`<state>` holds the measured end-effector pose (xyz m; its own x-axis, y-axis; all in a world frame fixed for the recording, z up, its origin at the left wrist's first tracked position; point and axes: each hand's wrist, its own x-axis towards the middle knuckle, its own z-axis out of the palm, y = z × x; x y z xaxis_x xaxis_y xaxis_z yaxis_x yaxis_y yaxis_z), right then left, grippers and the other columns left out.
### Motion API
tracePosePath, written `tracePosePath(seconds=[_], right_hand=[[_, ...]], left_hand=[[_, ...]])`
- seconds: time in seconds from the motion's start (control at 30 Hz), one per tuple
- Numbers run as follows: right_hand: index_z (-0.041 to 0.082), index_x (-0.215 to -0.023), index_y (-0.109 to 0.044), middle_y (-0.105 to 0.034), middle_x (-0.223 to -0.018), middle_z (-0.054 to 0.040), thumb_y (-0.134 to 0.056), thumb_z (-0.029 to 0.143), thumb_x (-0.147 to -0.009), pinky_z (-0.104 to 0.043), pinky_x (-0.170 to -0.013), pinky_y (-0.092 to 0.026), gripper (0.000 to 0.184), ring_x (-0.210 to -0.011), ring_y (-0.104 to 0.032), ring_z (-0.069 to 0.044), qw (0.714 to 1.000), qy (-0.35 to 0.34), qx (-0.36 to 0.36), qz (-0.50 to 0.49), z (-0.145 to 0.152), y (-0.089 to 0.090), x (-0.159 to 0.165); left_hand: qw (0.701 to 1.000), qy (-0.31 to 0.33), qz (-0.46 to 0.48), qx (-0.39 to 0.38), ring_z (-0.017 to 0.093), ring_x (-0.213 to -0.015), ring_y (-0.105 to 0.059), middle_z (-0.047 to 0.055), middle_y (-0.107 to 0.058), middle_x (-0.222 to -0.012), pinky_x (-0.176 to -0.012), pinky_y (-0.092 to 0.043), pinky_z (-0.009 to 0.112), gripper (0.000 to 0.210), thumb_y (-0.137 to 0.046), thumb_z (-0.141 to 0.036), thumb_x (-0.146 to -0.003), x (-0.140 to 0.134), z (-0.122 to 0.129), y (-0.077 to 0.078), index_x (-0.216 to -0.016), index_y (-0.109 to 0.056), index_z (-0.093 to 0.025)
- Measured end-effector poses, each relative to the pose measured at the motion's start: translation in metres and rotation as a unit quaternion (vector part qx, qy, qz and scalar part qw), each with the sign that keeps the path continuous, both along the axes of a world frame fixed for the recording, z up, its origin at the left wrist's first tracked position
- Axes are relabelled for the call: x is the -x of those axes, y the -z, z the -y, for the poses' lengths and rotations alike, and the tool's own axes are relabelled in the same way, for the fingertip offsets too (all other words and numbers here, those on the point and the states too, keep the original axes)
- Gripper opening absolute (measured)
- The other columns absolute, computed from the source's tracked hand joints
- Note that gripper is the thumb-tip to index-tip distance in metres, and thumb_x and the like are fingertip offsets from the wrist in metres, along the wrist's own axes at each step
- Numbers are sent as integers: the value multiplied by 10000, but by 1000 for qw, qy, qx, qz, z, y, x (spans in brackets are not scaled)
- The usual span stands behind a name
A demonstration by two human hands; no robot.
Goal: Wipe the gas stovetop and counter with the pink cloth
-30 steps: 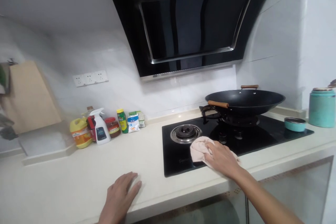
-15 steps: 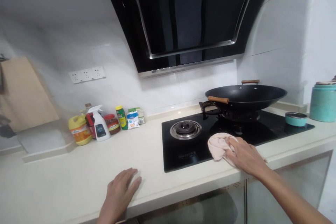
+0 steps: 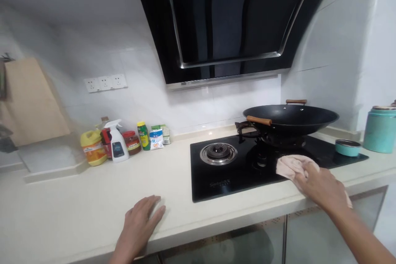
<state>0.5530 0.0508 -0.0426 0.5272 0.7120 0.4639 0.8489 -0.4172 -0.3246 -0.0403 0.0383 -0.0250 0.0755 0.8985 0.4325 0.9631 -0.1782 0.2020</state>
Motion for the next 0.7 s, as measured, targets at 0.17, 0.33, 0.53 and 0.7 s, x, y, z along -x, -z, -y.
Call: tracePosePath(seconds=[0.17, 0.33, 0.53, 0.7], right_hand=[[204, -1238, -625, -616, -968, -147, -423, 467, -908, -390, -712, -394, 468, -861, -626, -300, 997, -48, 33, 49, 15, -2, 66], [212, -1175, -655, -585, -984, -110, -495, 375, -885, -381, -785, -420, 369, -866, -573, -255, 983, -150, -29, 102, 32, 2, 160], [250, -1186, -632, -559, -1104, -101, -598, 294, -823, -399, -825, -409, 368, -940, -517, -258, 932, -315, -161, 72, 51, 5, 271], [273, -1125, -622, -553, -1071, -78, -691, 315, -694, -396, -773, -394, 438, -890, -488, -252, 874, -434, -215, 41, 59, 4, 346]], left_hand=[[1000, -9, -3, 13, 275, -1317, -511, 75, -638, -1349, -1077, -355, 471, 395, -508, -446, -944, -1, 0, -3, -1259, -653, -257], [1000, -11, -6, 27, 267, -1325, -502, 68, -629, -1365, -1080, -349, 465, 407, -487, -457, -947, -2, 0, -5, -1262, -651, -259], [999, -21, -15, 37, 268, -1329, -506, 77, -628, -1368, -1076, -365, 455, 399, -499, -440, -938, -2, 0, -8, -1250, -663, -253], [999, -23, -35, 27, 268, -1322, -513, 71, -633, -1359, -1069, -377, 448, 381, -512, -413, -940, -1, 0, -7, -1259, -660, -267]])
